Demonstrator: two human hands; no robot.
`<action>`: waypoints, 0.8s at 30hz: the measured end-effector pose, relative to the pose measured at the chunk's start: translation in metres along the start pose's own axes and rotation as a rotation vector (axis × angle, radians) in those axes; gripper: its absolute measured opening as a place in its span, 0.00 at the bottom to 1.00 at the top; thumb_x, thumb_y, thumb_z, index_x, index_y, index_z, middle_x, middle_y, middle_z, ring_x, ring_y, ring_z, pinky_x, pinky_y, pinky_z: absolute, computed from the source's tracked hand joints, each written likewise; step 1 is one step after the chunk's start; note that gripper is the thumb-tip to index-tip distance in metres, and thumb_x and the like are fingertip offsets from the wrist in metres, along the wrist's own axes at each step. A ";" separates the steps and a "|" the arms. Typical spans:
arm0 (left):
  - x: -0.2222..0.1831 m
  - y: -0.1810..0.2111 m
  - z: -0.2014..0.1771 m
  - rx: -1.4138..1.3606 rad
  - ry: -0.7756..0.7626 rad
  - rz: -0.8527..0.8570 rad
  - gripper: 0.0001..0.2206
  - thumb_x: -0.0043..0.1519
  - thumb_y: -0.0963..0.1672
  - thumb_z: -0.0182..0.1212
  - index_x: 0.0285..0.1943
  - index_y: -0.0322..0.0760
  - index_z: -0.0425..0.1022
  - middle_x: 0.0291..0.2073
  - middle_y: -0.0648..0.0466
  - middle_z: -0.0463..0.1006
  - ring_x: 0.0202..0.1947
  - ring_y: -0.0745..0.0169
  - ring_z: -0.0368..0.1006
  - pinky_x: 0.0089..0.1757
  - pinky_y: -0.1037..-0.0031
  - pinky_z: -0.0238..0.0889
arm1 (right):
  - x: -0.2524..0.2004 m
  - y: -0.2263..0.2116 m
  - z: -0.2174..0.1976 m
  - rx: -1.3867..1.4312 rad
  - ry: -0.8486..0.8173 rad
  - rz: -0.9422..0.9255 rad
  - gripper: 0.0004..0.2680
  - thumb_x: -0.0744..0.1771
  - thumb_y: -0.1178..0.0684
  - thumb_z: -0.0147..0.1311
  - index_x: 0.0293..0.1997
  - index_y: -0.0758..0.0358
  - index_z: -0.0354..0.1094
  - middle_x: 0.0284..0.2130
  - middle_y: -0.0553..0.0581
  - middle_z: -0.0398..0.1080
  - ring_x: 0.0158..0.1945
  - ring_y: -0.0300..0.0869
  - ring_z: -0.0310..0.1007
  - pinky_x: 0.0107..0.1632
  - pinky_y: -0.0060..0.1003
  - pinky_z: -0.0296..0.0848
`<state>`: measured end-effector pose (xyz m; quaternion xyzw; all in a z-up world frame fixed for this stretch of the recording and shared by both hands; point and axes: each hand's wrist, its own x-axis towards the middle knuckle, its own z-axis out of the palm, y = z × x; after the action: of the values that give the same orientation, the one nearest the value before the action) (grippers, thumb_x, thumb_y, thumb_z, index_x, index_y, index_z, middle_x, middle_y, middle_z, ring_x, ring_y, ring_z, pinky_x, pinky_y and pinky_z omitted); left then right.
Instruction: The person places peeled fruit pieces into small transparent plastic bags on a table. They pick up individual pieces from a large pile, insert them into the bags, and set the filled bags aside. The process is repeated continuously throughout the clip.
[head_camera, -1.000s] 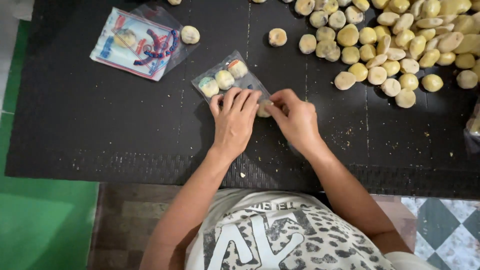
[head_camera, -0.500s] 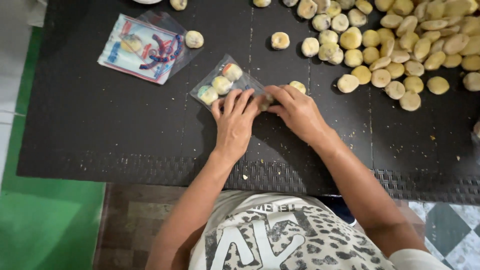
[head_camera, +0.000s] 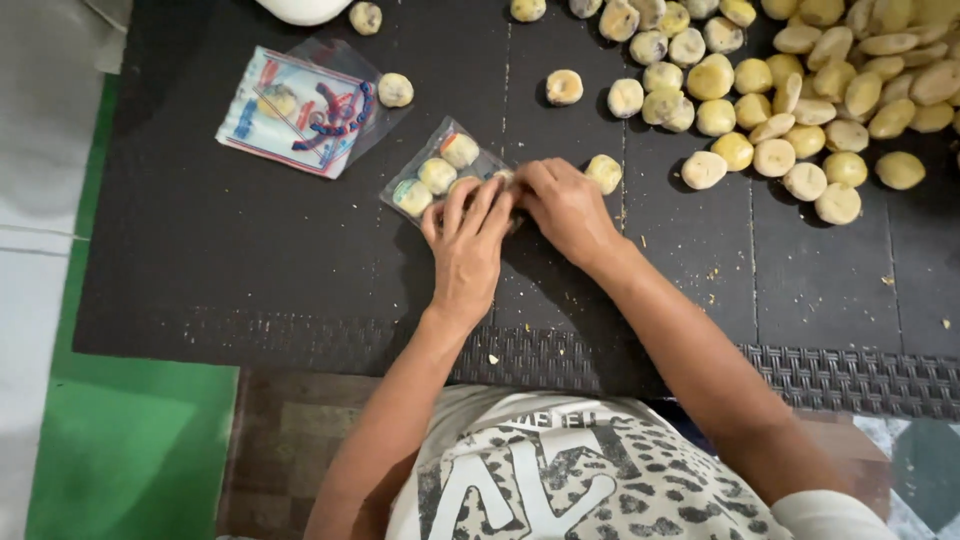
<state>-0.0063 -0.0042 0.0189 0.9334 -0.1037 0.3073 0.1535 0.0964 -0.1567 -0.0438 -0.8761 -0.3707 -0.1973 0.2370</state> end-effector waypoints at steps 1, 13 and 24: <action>0.002 -0.001 0.002 0.007 0.001 0.001 0.10 0.67 0.45 0.53 0.55 0.39 0.70 0.56 0.54 0.71 0.60 0.59 0.59 0.54 0.58 0.47 | 0.004 -0.004 -0.005 0.005 0.004 -0.004 0.10 0.63 0.54 0.59 0.46 0.59 0.65 0.32 0.51 0.65 0.43 0.50 0.72 0.43 0.41 0.73; 0.018 -0.007 0.021 0.120 -0.038 -0.041 0.08 0.65 0.44 0.52 0.51 0.47 0.68 0.44 0.62 0.72 0.55 0.64 0.62 0.52 0.60 0.49 | -0.004 -0.013 -0.017 0.492 -0.074 0.154 0.06 0.62 0.64 0.54 0.34 0.57 0.68 0.26 0.50 0.66 0.36 0.50 0.73 0.40 0.42 0.73; 0.026 -0.034 0.045 0.158 -0.064 -0.072 0.17 0.55 0.47 0.63 0.50 0.49 0.64 0.45 0.59 0.66 0.50 0.58 0.60 0.46 0.61 0.53 | 0.002 -0.036 -0.037 0.498 -0.113 0.054 0.05 0.58 0.66 0.51 0.29 0.63 0.63 0.21 0.60 0.66 0.31 0.57 0.72 0.34 0.45 0.71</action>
<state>0.0480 0.0090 -0.0070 0.9550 -0.0507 0.2789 0.0870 0.0649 -0.1543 -0.0034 -0.8099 -0.3970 -0.0445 0.4296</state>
